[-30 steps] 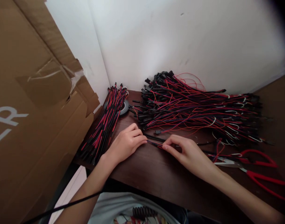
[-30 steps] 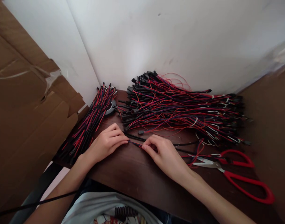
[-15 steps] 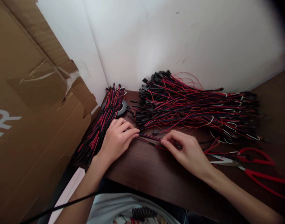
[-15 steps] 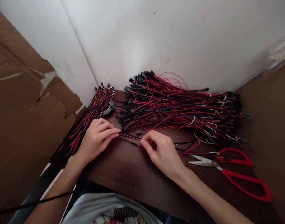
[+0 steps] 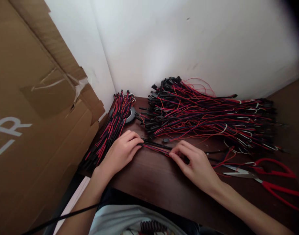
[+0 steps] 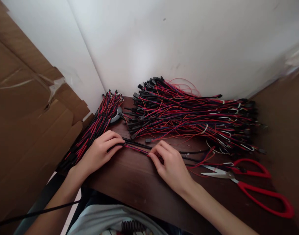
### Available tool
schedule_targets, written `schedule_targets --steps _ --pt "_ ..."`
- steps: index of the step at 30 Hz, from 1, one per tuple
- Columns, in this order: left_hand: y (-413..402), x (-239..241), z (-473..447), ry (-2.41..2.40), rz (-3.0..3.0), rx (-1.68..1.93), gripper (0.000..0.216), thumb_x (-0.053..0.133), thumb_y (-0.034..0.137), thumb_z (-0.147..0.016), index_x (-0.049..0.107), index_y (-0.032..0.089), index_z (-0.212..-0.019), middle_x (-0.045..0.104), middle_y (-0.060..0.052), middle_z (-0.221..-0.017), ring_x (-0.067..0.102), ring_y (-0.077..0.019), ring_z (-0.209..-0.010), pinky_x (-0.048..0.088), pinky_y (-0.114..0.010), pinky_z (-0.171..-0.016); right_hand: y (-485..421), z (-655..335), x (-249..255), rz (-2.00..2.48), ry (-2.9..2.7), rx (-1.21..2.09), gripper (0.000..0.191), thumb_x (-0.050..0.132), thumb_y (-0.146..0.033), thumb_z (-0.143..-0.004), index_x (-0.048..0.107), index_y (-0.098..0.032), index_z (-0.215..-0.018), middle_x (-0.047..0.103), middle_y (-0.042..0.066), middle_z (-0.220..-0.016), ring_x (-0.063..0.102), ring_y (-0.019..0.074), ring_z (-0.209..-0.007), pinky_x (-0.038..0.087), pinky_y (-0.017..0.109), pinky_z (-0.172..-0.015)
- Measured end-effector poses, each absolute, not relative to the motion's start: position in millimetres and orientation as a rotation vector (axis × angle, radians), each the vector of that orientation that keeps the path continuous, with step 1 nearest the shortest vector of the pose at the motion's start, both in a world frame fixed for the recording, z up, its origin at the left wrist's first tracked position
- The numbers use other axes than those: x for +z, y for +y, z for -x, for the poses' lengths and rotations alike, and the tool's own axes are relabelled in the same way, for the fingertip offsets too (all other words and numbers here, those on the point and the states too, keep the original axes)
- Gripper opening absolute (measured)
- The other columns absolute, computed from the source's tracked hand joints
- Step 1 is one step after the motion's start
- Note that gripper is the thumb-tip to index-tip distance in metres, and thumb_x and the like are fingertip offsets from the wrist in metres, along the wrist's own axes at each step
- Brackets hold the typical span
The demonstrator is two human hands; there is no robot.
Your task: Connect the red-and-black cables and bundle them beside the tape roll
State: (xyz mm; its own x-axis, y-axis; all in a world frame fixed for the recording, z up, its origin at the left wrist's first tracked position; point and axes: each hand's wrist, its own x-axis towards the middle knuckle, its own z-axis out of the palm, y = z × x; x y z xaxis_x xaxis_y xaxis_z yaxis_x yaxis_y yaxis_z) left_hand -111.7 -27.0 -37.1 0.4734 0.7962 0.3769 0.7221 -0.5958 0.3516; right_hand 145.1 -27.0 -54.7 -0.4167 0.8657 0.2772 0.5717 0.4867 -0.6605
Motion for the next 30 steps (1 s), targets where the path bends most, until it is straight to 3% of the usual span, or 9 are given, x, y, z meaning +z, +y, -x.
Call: schedule_targets --steps 15,25,30 --pt "-26 -53 108 1.382 -2.566 0.850 0.018 0.055 0.013 -0.092 0.069 0.015 -0.102 0.063 -0.008 -0.094 0.061 -0.0180 -0.086 0.055 -0.032 -0.077 -33 -148 -73 0.965 -2.290 0.192 0.016 0.051 -0.011 -0.092 0.057 -0.014 -0.077 0.054 0.007 -0.080 0.050 0.0164 -0.074 0.043 0.029 -0.068" --pt "-26 -36 104 1.489 -2.517 0.637 0.014 0.058 0.012 -0.089 0.069 0.012 -0.098 0.061 -0.008 -0.093 0.062 -0.0195 -0.084 0.053 -0.033 -0.077 -21 -147 -73 1.038 -2.144 0.415 0.023 0.057 -0.012 -0.089 0.050 -0.016 -0.067 0.051 0.001 -0.071 0.050 0.0105 -0.065 0.039 0.022 -0.060" --pt "-25 -39 105 1.469 -2.502 0.646 0.015 0.057 0.016 -0.091 0.069 0.012 -0.100 0.062 -0.009 -0.095 0.062 -0.0202 -0.087 0.053 -0.034 -0.080 -21 -146 -75 1.040 -2.168 0.377 0.023 0.054 -0.014 -0.090 0.050 -0.016 -0.068 0.051 0.003 -0.073 0.050 0.0125 -0.067 0.040 0.024 -0.061"
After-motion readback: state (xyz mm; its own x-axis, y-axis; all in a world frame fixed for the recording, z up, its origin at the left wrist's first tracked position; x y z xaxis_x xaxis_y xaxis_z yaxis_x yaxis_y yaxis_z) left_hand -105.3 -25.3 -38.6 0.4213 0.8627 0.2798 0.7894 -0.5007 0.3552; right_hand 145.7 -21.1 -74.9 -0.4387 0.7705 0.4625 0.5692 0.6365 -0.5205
